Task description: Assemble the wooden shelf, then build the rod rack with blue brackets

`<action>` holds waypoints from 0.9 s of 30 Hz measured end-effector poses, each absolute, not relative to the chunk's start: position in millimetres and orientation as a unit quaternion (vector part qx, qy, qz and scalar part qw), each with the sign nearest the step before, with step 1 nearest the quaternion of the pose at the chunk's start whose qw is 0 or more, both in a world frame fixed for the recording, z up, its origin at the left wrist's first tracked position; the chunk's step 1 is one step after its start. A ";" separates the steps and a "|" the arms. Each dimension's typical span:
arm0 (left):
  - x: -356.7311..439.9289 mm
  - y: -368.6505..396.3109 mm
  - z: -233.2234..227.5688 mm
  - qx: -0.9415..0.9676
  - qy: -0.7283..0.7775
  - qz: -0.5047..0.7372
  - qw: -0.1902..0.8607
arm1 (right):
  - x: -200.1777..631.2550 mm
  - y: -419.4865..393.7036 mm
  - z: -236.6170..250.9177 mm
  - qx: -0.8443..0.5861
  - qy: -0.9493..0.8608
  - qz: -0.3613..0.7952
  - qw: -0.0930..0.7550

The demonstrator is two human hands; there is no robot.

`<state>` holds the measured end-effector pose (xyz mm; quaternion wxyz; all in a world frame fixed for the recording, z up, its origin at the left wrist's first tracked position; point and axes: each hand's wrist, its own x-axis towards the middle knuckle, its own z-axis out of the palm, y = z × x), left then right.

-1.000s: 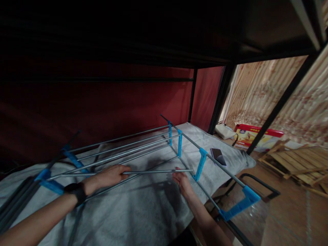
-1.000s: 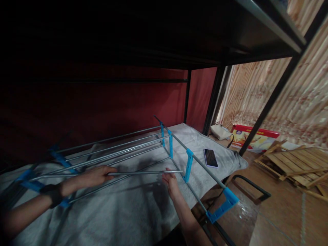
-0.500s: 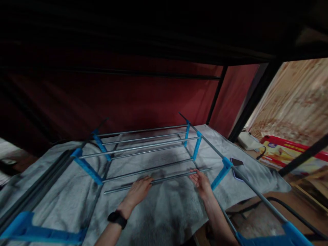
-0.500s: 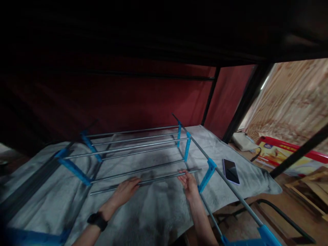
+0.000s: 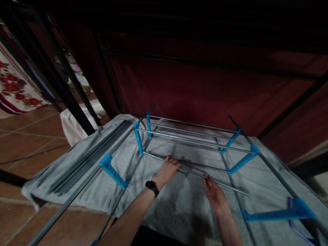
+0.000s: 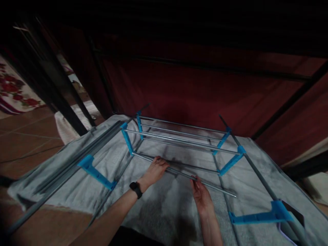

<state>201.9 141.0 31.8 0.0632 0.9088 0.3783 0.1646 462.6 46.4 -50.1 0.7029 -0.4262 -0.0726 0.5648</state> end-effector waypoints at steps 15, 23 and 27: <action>176.1 177.0 36.2 0.873 0.446 0.189 0.063 | 436.0 85.8 -26.6 -0.407 -0.131 0.539 0.726; 178.1 177.2 34.0 0.870 0.449 0.188 0.071 | 439.6 85.6 -20.8 -0.409 -0.161 0.540 0.718; 178.1 176.1 32.0 0.872 0.444 0.193 0.069 | 440.8 85.6 -18.9 -0.406 -0.162 0.542 0.717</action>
